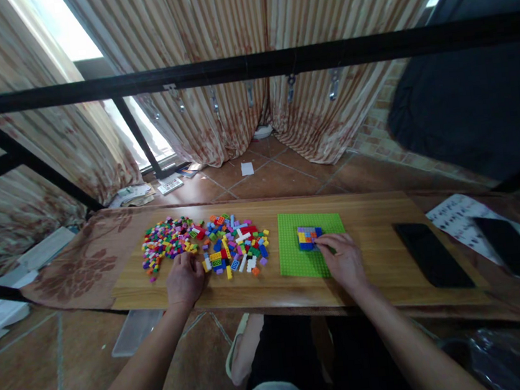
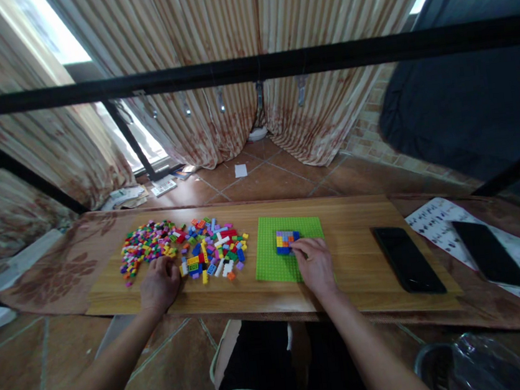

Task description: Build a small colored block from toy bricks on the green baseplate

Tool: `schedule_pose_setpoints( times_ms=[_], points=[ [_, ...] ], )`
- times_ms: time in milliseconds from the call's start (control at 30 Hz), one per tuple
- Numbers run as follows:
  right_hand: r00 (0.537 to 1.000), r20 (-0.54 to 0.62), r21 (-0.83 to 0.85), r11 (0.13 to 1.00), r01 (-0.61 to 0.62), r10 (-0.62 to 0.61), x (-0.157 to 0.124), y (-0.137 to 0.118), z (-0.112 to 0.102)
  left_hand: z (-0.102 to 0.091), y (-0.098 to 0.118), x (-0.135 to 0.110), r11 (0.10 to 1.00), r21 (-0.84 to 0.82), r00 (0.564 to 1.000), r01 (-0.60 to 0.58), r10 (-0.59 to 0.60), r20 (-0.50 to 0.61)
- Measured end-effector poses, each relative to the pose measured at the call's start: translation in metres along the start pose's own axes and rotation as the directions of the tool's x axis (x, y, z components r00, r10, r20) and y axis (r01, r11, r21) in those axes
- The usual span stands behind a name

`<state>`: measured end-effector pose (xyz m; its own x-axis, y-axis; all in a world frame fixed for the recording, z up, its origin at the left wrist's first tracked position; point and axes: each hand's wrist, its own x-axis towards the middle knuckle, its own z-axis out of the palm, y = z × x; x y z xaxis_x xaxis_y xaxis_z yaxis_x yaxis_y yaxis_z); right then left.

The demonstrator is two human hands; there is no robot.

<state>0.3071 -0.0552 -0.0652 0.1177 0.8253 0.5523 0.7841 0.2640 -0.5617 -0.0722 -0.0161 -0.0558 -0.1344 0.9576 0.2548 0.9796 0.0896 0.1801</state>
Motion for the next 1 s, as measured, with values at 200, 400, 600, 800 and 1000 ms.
schedule_pose_setpoints(
  times_ms=[200, 400, 600, 800, 1000],
  points=[
    [0.999, 0.038, -0.014, 1.0, -0.003, 0.004, 0.002, -0.002, -0.002, 0.0, 0.0, 0.0, 1.0, 0.004, 1.0, 0.002, -0.002, 0.001],
    [0.999, 0.032, 0.03, 1.0, 0.006, -0.007, 0.0, 0.0, -0.001, 0.0, 0.0, 0.0, 1.0, 0.018, 1.0, 0.005, -0.005, 0.008],
    [1.0, -0.008, 0.054, 0.998, -0.022, 0.022, -0.005, 0.0, 0.004, 0.0, 0.0, 0.0, 1.0, 0.002, 1.0, 0.003, -0.003, 0.015],
    [0.99, -0.107, 0.134, 0.988, -0.072, 0.087, -0.015, 0.0, 0.012, 0.0, -0.001, 0.001, 1.0, -0.005, 1.0, 0.011, -0.011, 0.018],
    [0.949, -0.219, 0.231, 0.957, -0.177, 0.229, -0.017, -0.002, 0.021, -0.001, 0.0, 0.0, 1.0, 0.004, 1.0, 0.012, -0.012, 0.019]
  ],
)
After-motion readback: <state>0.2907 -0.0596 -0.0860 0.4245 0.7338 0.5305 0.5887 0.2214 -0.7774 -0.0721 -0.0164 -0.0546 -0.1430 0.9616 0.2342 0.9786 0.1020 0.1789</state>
